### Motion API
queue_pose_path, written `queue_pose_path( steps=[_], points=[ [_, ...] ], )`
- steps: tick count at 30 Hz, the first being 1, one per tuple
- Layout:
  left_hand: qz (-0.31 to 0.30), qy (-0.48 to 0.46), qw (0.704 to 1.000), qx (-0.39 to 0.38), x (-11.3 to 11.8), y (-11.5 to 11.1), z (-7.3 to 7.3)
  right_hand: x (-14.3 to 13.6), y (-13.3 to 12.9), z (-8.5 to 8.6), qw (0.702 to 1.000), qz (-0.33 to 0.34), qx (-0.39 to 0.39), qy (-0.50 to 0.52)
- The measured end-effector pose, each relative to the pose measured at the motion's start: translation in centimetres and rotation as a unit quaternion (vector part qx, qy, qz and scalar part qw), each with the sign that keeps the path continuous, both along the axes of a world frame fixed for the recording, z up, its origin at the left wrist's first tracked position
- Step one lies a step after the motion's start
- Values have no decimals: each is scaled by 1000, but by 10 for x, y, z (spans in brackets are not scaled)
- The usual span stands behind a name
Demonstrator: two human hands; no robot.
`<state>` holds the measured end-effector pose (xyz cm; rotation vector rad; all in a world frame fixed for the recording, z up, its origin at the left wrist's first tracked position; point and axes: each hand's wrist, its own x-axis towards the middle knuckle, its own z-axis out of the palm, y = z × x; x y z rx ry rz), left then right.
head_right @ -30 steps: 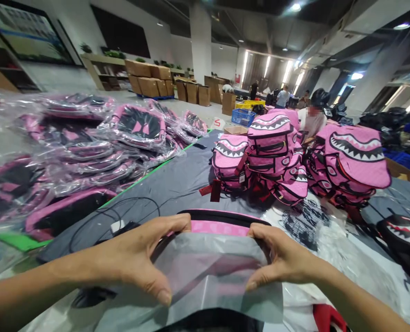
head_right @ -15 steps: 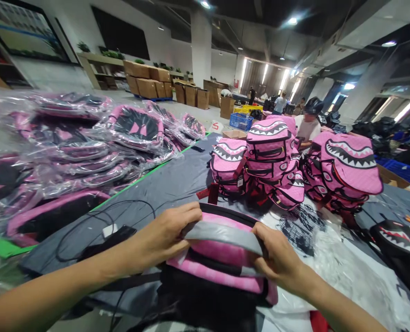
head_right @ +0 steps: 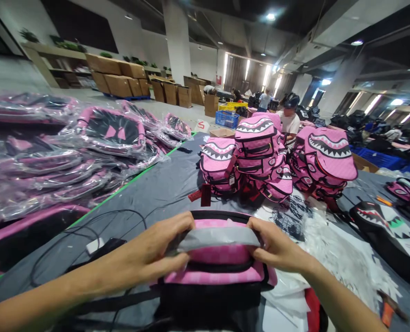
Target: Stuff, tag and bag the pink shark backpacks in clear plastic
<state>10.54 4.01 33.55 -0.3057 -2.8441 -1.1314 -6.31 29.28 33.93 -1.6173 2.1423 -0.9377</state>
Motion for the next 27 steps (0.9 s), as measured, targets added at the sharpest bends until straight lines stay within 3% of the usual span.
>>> queue_pose_path(
  steps=[2, 4, 7, 10, 12, 14, 17, 20, 24, 27],
  points=[
    [-75, -59, 995, 30, 8, -6, 13, 12, -2, -9, 996, -56, -36, 60],
    [-94, -68, 993, 28, 15, -8, 15, 24, -5, -15, 986, -99, -86, 104],
    [-34, 16, 999, -10, 16, -5, -4, 37, -8, -13, 979, -118, -120, 118],
    [29, 152, 986, -60, 12, 2, -31, 49, -5, -2, 991, -85, -58, 89],
    [62, 224, 968, -92, 9, 4, -38, 59, -2, 0, 990, -82, -46, 107],
    [86, 259, 957, -96, 9, 6, -35, 70, -2, -4, 976, -112, -80, 168],
    [69, 216, 970, -83, 17, 7, -21, 84, -5, -17, 943, -164, -132, 259],
    [57, 226, 962, -142, 28, 9, -17, 95, -6, -26, 922, -187, -163, 296],
    [132, 389, 893, -184, 43, 12, -38, 113, 9, -23, 955, -149, -122, 227],
    [147, 422, 872, -200, 58, 9, -52, 121, 23, -7, 980, -150, -57, 116]
  ],
)
